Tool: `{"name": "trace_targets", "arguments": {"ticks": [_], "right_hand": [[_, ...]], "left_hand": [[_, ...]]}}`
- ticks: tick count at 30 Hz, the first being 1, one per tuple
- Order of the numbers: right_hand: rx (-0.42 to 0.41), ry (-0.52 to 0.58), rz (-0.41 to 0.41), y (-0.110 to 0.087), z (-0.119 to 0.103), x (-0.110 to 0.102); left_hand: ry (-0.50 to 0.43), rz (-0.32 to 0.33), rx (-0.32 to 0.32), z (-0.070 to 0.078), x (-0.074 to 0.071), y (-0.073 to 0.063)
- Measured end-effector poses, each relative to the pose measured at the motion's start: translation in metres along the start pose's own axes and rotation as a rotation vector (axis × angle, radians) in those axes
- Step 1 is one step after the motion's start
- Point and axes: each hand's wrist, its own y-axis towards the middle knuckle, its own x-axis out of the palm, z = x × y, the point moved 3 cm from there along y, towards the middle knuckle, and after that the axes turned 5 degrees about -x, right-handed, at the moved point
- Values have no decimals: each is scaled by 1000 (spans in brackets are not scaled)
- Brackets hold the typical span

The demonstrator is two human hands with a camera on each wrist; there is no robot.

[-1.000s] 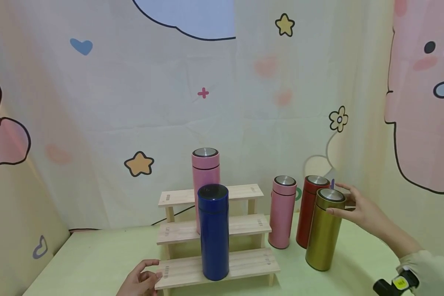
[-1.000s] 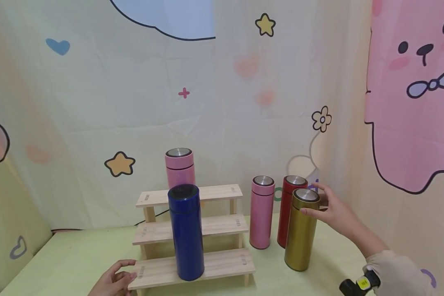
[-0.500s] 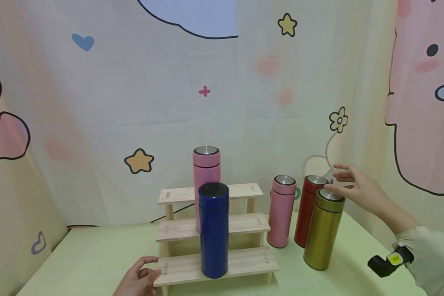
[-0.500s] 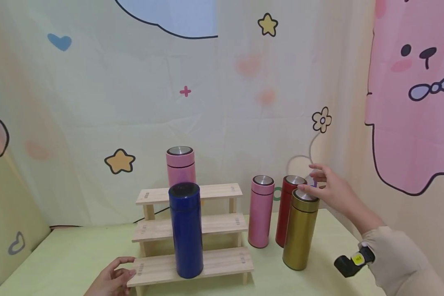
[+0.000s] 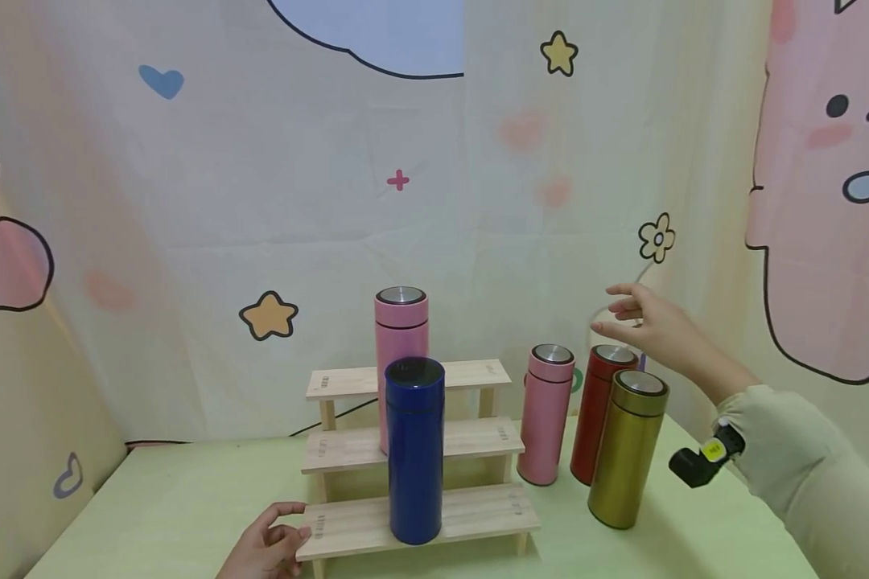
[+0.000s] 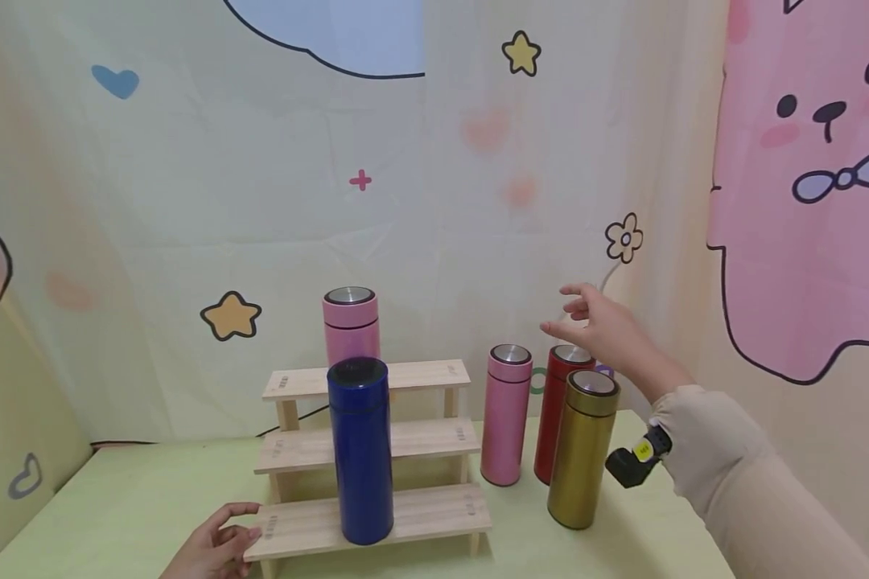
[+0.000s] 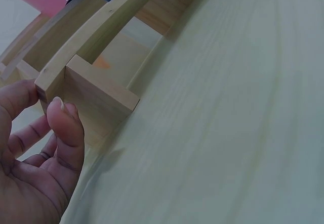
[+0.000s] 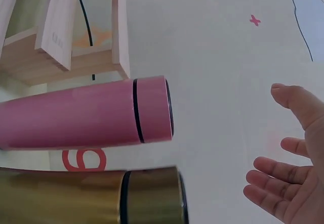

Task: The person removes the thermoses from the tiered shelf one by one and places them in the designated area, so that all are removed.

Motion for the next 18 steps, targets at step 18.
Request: {"name": "trace_targets", "arguments": {"ticks": [18], "right_hand": [[-54, 140, -85, 53, -50, 26]], "left_hand": [[23, 10, 2, 1, -1, -1]]}}
